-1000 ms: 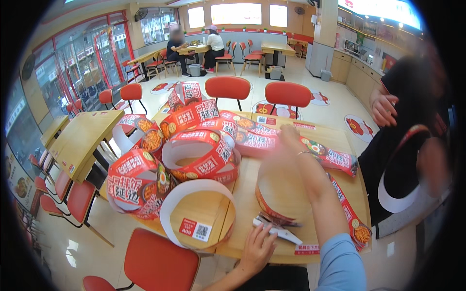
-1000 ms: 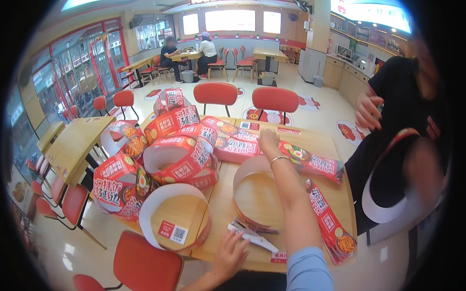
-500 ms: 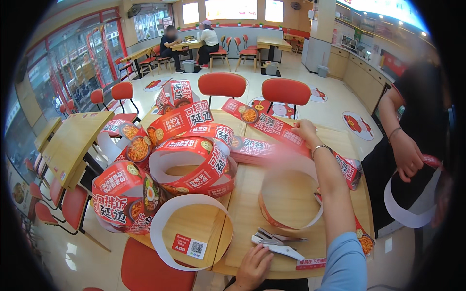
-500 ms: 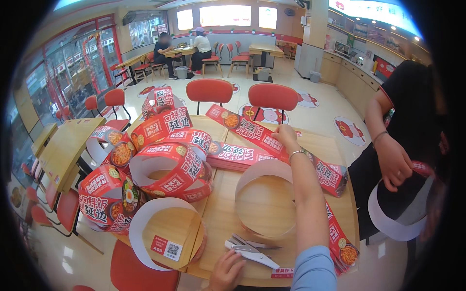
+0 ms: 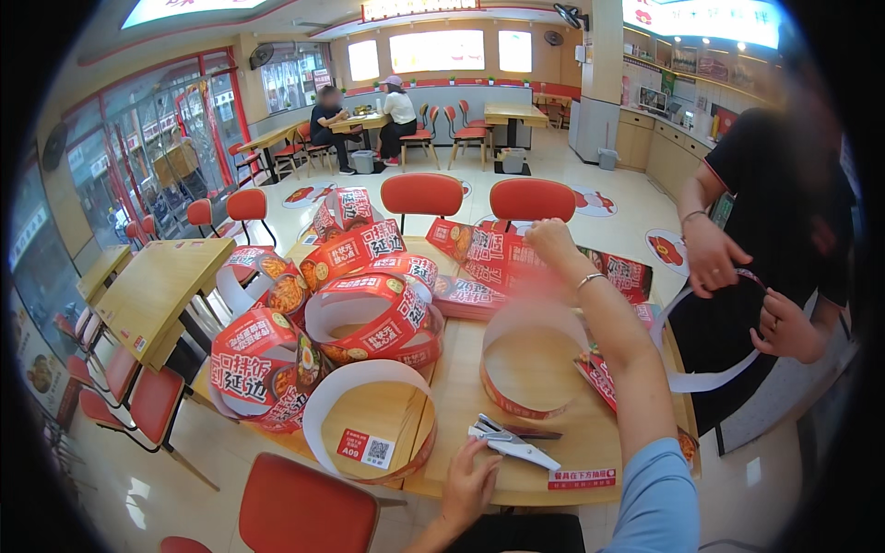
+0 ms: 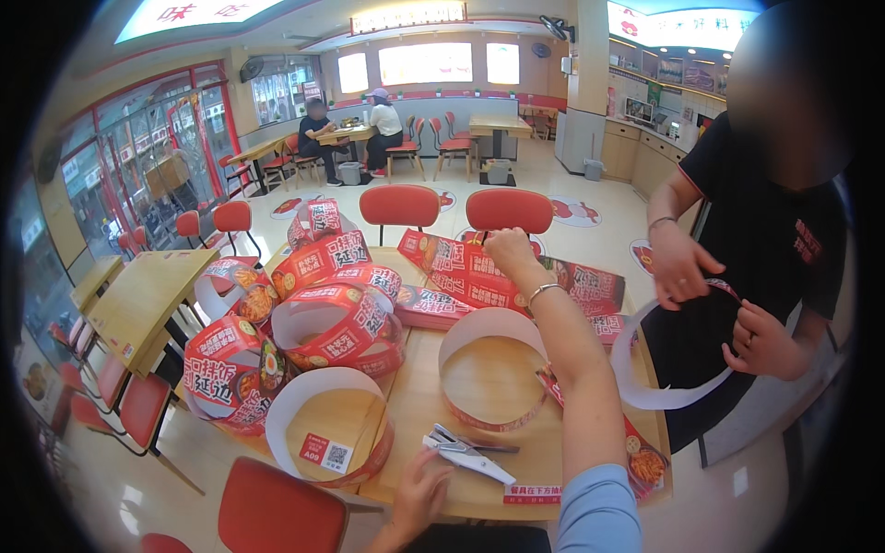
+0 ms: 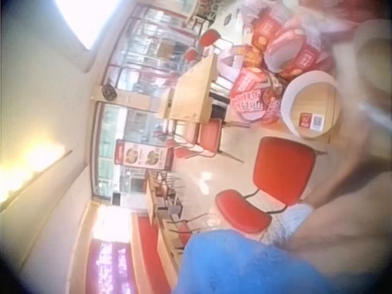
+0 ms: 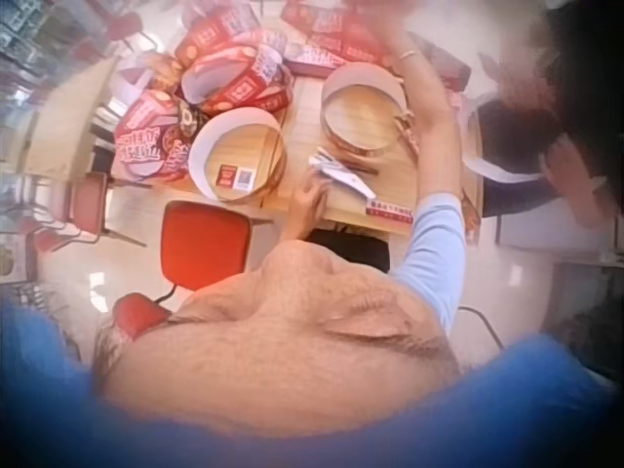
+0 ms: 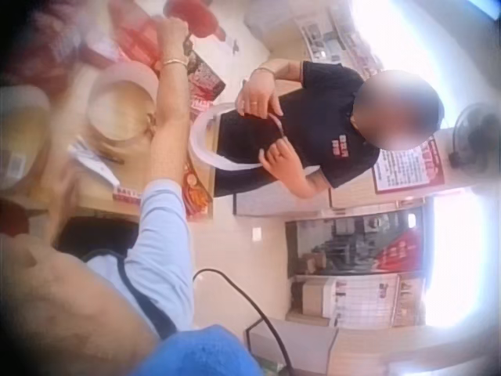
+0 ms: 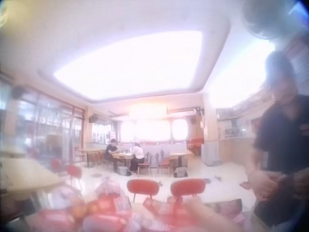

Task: The person assembles red promotional paper displays at a table. They fold printed paper strips into circular shapes, apply adhesive with a handheld dispenser, and place the finished rings on the table. A coworker across the table performs similar assembly actions.

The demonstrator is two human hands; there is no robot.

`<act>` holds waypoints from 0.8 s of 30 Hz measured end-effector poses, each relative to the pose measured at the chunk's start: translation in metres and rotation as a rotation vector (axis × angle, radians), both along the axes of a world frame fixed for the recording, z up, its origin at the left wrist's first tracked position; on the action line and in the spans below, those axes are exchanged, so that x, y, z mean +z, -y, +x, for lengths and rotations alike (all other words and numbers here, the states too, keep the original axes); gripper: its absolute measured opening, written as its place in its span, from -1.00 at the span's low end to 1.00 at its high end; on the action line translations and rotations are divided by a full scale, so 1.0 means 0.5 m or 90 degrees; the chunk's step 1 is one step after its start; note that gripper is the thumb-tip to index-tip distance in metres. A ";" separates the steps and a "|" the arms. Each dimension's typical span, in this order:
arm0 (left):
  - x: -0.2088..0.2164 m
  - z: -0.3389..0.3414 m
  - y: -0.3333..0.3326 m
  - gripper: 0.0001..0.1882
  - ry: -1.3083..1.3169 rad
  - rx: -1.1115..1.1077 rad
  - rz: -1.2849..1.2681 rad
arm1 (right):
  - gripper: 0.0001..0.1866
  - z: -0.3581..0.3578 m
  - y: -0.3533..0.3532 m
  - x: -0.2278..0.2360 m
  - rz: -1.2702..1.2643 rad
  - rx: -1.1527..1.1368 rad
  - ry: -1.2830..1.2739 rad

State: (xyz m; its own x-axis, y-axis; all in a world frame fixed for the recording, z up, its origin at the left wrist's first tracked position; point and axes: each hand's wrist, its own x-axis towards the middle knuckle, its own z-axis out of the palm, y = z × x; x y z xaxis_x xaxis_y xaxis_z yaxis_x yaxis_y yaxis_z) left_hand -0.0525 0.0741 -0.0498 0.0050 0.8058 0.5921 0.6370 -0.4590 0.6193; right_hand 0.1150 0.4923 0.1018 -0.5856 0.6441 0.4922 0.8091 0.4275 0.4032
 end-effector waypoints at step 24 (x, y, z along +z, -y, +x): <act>0.404 -0.009 0.148 -0.78 1.013 -0.622 -0.192 | -0.38 0.117 1.130 -0.123 -0.735 0.557 -0.492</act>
